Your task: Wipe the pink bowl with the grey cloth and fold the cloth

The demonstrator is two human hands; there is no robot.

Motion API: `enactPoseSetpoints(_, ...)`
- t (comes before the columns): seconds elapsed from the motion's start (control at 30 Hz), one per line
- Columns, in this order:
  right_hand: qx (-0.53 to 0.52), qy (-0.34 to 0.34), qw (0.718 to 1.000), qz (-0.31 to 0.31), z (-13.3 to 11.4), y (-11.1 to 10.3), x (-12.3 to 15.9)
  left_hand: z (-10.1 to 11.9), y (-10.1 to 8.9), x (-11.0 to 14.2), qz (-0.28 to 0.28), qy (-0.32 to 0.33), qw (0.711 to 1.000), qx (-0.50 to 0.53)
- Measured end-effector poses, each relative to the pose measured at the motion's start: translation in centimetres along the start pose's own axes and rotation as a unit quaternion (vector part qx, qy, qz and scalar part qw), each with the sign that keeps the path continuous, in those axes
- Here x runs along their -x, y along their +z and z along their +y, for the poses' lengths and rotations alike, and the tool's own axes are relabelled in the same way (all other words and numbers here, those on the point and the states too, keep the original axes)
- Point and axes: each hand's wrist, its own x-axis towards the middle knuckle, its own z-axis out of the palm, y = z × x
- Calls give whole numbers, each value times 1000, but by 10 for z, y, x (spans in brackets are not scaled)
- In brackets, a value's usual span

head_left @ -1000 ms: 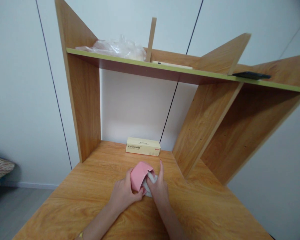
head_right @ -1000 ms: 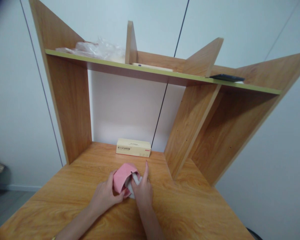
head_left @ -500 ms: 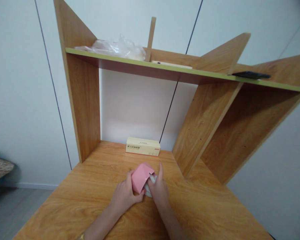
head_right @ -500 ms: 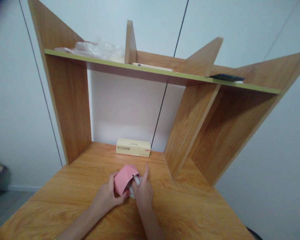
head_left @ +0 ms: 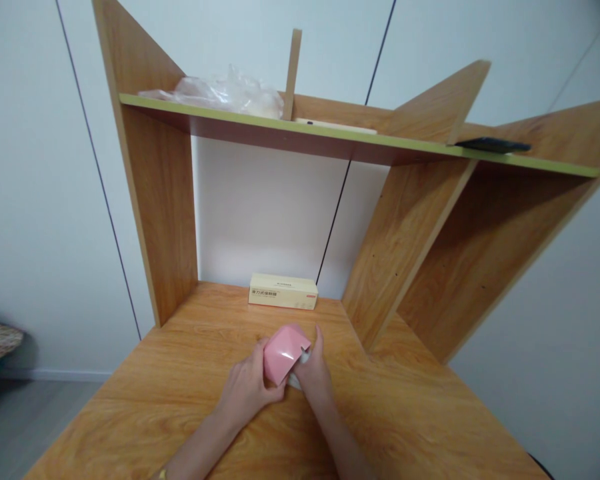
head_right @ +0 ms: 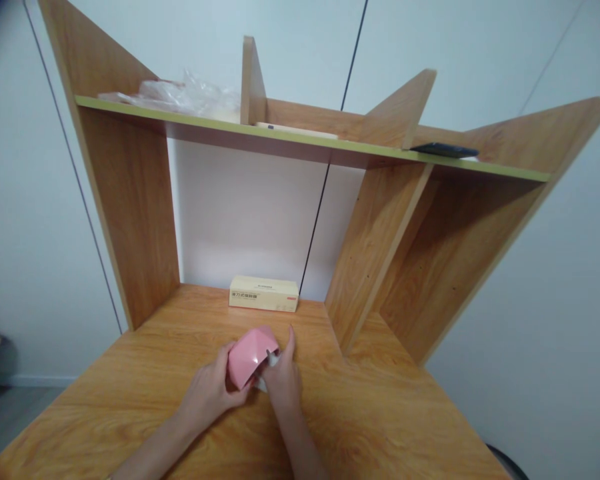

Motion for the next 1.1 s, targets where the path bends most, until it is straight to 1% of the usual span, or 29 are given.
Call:
enactPoseSetpoints(0.1, 61, 11, 998, -22, -8, -8, 1, 1, 0, 0, 10, -5, 1000, -12)
enactPoseSetpoints(0.27, 106, 13, 994, -14, -16, -16, 3, 3, -3, -1, -3, -2, 999, -45)
enactPoseSetpoints(0.33, 130, 4, 991, -8, -18, -19, 4, 5, -5, -1, -6, -4, 998, -57)
enactPoseSetpoints(0.43, 156, -16, 988, 15, -21, -21, 7, 9, -6, 0, -6, -17, 998, -66)
enactPoseSetpoints(0.5, 152, -24, 988, 27, -22, -22, 8, 10, -6, 0, -9, -30, 998, -61)
enactPoseSetpoints(0.6, 113, -12, 993, 26, -19, -18, 8, 8, -4, 0, -12, -44, 998, -37)
enactPoseSetpoints(0.73, 52, 9, 999, -13, -13, -6, 7, 2, -1, 0, -5, -50, 999, -2)
enactPoseSetpoints(0.83, 50, 14, 998, -40, -11, 0, 7, 0, 0, 0, -6, -52, 999, 4)
enactPoseSetpoints(0.9, 62, 17, 997, -37, -12, -1, 7, 1, -1, 0, -8, -51, 999, 0)
enactPoseSetpoints(1.0, 80, 23, 996, -17, -15, -8, 6, 5, -5, 0, -5, -36, 999, -19)
enactPoseSetpoints(1.1, 93, 4, 996, -1, -18, -17, 8, 8, -8, 1, -11, -16, 999, -35)
